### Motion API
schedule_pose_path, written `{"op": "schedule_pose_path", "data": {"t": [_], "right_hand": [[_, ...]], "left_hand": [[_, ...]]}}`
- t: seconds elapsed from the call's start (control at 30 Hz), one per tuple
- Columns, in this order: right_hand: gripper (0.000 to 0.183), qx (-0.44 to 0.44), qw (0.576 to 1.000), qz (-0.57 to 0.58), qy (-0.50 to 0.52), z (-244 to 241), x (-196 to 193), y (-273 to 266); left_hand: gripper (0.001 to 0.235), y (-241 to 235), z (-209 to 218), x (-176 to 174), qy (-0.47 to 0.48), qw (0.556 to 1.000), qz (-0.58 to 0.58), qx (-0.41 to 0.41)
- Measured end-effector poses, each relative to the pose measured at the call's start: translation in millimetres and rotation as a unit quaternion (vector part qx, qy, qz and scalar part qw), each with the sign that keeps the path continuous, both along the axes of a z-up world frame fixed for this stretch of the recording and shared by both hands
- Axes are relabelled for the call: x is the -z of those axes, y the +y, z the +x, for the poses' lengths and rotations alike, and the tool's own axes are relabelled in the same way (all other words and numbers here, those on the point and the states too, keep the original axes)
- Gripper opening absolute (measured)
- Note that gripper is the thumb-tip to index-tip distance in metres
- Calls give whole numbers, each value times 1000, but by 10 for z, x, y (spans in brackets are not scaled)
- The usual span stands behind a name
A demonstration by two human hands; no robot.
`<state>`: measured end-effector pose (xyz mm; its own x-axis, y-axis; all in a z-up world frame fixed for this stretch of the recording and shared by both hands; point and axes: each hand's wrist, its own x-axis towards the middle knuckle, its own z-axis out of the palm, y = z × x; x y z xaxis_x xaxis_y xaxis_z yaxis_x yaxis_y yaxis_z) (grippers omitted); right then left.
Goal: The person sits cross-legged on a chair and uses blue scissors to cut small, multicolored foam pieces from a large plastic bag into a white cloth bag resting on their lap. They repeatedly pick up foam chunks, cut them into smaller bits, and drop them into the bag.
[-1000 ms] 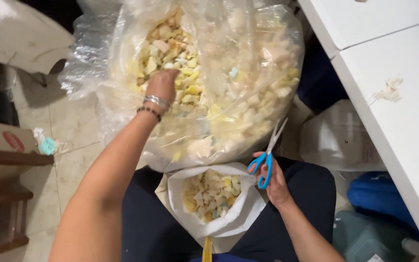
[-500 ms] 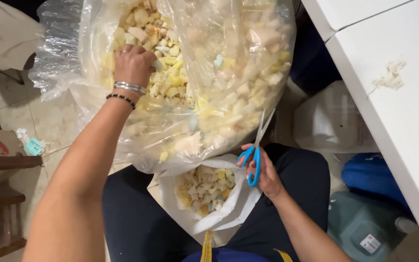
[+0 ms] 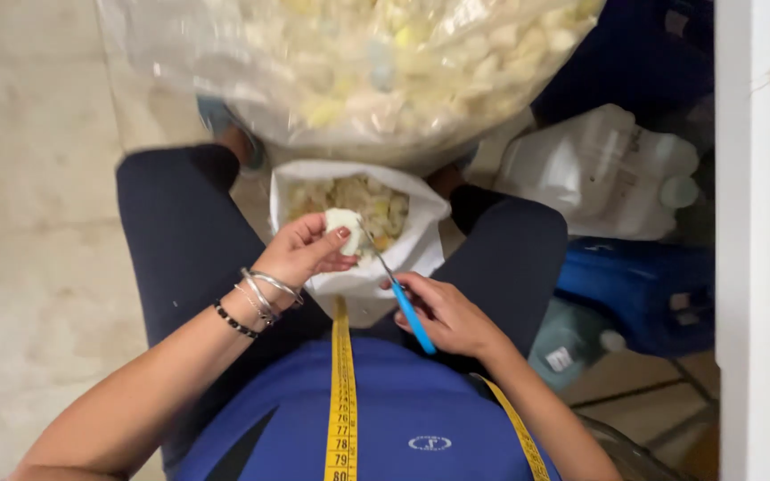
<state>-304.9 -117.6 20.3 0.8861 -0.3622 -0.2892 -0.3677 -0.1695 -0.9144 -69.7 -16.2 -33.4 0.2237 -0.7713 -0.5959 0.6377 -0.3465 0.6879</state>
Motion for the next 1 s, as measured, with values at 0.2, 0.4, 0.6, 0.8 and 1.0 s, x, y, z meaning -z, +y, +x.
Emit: {"op": "schedule_pose_path", "data": {"t": [0.2, 0.4, 0.6, 0.8, 1.0], "right_hand": [[43, -58, 996, -30, 66, 130, 157, 219], [38, -78, 990, -14, 115, 175, 107, 228], [36, -53, 988, -25, 143, 103, 363, 342], [31, -38, 986, -14, 161, 144, 414, 343], [31, -49, 986, 23, 157, 273, 419, 296]], "left_hand": [[29, 395, -274, 689, 84, 996, -9, -28], [30, 375, -297, 989, 112, 993, -17, -20], [28, 311, -322, 1111, 128, 992, 12, 10], [22, 257, -318, 1219, 147, 988, 33, 19], [25, 268, -337, 1263, 140, 988, 30, 64]]}}
